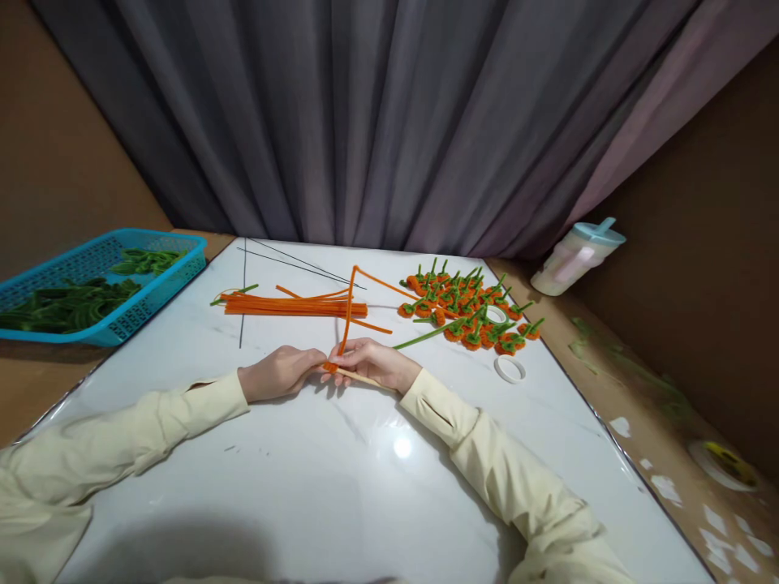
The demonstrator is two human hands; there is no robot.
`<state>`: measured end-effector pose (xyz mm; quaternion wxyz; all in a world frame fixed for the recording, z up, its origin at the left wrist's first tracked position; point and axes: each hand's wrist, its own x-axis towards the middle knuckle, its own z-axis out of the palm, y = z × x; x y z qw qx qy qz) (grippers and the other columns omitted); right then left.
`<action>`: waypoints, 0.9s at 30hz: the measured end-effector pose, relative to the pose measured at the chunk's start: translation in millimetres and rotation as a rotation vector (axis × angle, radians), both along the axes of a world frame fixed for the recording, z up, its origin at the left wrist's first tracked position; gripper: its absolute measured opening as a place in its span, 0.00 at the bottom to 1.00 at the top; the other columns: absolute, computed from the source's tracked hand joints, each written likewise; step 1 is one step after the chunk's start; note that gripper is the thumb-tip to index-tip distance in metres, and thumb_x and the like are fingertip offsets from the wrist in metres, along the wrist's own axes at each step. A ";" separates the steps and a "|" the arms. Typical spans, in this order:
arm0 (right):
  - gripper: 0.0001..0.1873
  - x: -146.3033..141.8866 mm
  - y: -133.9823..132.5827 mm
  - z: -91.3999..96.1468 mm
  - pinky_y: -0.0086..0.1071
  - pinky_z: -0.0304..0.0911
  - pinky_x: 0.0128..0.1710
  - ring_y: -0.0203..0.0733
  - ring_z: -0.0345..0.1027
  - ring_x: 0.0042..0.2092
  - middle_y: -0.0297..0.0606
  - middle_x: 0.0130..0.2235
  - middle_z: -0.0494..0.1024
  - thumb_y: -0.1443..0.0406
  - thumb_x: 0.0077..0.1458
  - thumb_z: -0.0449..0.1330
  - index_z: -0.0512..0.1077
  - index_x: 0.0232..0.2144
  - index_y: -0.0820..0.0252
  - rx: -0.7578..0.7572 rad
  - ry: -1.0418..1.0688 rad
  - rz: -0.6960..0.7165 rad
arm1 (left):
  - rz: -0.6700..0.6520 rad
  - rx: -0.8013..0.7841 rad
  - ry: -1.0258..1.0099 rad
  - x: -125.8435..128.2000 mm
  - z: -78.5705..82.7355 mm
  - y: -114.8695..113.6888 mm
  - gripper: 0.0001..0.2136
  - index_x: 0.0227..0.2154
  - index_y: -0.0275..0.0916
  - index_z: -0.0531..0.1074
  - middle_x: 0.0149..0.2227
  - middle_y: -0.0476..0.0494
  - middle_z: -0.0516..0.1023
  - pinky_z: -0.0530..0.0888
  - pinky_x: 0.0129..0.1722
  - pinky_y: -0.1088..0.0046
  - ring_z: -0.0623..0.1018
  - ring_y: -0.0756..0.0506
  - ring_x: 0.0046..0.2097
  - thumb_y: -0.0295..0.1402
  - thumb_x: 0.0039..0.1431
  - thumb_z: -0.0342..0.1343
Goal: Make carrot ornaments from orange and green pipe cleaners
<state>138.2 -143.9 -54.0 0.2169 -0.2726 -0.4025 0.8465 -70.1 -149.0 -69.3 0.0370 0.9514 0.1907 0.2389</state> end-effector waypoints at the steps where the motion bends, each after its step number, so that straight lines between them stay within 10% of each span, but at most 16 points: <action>1: 0.10 0.1 0.2 -0.6 0.24 0.65 0.27 0.34 0.70 0.26 0.44 0.29 0.77 0.69 0.43 0.65 0.68 0.29 0.69 -0.002 -0.004 0.001 | -0.019 0.023 0.013 -0.4 0.2 0.5 0.12 0.41 0.36 0.63 0.29 0.45 0.74 0.67 0.24 0.79 0.72 0.51 0.26 0.23 0.57 0.39; 7: 0.14 -2.1 -2.0 -3.0 0.23 0.63 0.23 0.34 0.69 0.24 0.41 0.26 0.77 0.71 0.39 0.66 0.67 0.30 0.67 0.017 0.022 -0.037 | -0.068 -0.068 -0.035 0.8 10.0 -0.8 0.09 0.39 0.36 0.65 0.30 0.44 0.75 0.67 0.26 0.78 0.72 0.51 0.27 0.27 0.60 0.41; 14: 0.13 -7.8 -7.5 -0.4 0.24 0.64 0.23 0.33 0.69 0.22 0.39 0.25 0.77 0.69 0.40 0.67 0.66 0.28 0.66 0.124 0.024 -0.127 | 0.251 -0.552 -0.154 11.5 27.4 -9.2 0.15 0.22 0.37 0.62 0.18 0.52 0.64 0.61 0.23 0.80 0.63 0.54 0.20 0.38 0.62 0.43; 27: 0.04 -5.7 -3.4 0.6 0.25 0.68 0.28 0.40 0.74 0.29 0.43 0.26 0.76 0.74 0.47 0.59 0.66 0.27 0.68 -0.026 0.067 -0.127 | 0.091 -0.312 -0.104 7.4 16.3 -5.6 0.12 0.29 0.36 0.64 0.21 0.51 0.69 0.64 0.24 0.80 0.68 0.54 0.21 0.33 0.64 0.39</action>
